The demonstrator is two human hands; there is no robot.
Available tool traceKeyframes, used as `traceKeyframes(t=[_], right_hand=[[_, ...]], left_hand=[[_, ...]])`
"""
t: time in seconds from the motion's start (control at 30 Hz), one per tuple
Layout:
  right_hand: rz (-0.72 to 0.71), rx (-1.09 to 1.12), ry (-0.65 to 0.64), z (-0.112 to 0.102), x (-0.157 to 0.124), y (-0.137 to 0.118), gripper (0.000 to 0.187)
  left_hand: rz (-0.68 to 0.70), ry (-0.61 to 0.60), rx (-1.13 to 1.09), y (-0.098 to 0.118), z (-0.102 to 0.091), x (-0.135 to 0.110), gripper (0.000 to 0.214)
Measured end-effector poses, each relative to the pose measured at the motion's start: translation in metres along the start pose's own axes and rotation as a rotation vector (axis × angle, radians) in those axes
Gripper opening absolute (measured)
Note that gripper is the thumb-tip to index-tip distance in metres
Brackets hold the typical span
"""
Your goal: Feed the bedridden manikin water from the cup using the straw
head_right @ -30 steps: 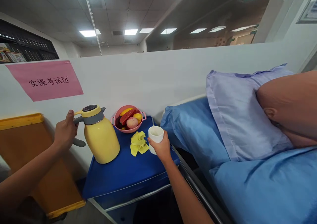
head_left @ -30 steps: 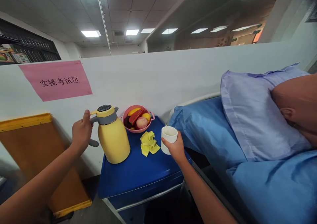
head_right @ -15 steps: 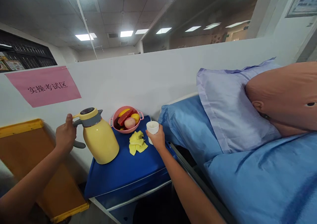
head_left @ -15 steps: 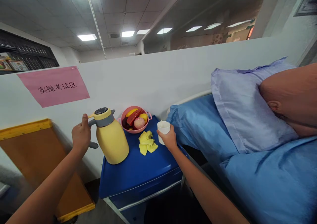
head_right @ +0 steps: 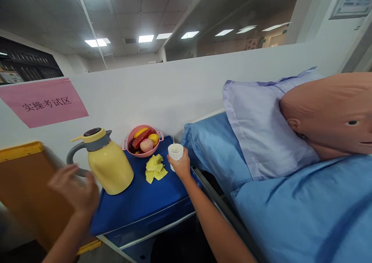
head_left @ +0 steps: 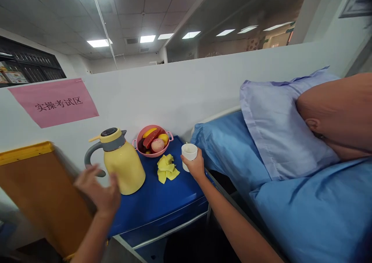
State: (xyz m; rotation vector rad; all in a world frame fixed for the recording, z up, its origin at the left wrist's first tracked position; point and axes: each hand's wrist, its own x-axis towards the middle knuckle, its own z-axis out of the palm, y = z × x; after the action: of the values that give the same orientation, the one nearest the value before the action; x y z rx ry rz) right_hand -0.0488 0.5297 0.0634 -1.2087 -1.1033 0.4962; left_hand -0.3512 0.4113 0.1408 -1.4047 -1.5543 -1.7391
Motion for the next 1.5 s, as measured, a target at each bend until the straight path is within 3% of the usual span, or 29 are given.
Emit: traceKeyframes(t=[0.03,0.1,0.17,0.23,0.33,0.43,0.53,0.63,0.7,0.77,0.9,1.0,1.07,1.23,1.37,1.5], right_hand=[[-0.006,0.008,0.000,-0.004,-0.001,-0.004,0.066],[-0.026,0.021,0.000,-0.014,-0.006,-0.013,0.066],[-0.062,0.029,-0.010,-0.029,-0.013,-0.025,0.067],[-0.122,0.039,-0.036,-0.049,-0.021,-0.038,0.067],[-0.207,0.065,-0.079,-0.089,-0.027,-0.058,0.069],[-0.246,0.068,-0.076,-0.139,-0.025,-0.081,0.069],[-0.245,0.027,-0.071,-0.193,-0.023,-0.103,0.065],[-0.199,-0.007,-0.041,-0.245,-0.026,-0.112,0.057],[-0.166,-0.019,-0.023,-0.275,-0.028,-0.110,0.055],[-0.143,-0.029,-0.015,-0.303,-0.027,-0.105,0.054],[-0.142,-0.089,0.071,-0.357,-0.012,-0.100,0.054],[-0.121,-0.142,0.171,-0.397,0.003,-0.098,0.054],[-0.095,-0.168,0.227,-0.421,0.011,-0.092,0.052],[-0.025,-0.207,0.309,-0.467,0.025,-0.070,0.049],[0.018,-0.180,0.331,-0.488,0.043,-0.061,0.050],[0.075,-0.098,0.288,-0.495,0.065,-0.048,0.054]], left_hand=[[0.141,-0.100,0.017,0.007,0.013,-0.024,0.029],[0.345,-0.467,-0.034,0.021,0.047,-0.066,0.031],[0.313,-0.679,-0.020,0.027,0.085,-0.093,0.040],[0.181,-0.828,0.055,0.024,0.120,-0.106,0.047],[0.071,-0.891,0.108,0.016,0.157,-0.111,0.061],[-0.008,-0.899,0.155,0.015,0.173,-0.111,0.069],[-0.015,-0.953,0.180,0.025,0.173,-0.116,0.053],[0.135,-1.132,0.089,0.052,0.168,-0.122,0.042],[0.206,-1.235,-0.011,0.083,0.166,-0.123,0.043],[0.129,-1.189,-0.072,0.125,0.166,-0.120,0.043],[-0.155,-0.908,-0.246,0.231,0.165,-0.109,0.045],[-0.241,-0.769,-0.450,0.304,0.164,-0.108,0.043],[-0.297,-0.737,-0.574,0.341,0.167,-0.115,0.043],[-0.469,-0.816,-0.826,0.404,0.191,-0.159,0.047],[-0.562,-0.851,-0.932,0.453,0.218,-0.194,0.043],[-0.626,-0.698,-0.932,0.494,0.244,-0.226,0.044]])
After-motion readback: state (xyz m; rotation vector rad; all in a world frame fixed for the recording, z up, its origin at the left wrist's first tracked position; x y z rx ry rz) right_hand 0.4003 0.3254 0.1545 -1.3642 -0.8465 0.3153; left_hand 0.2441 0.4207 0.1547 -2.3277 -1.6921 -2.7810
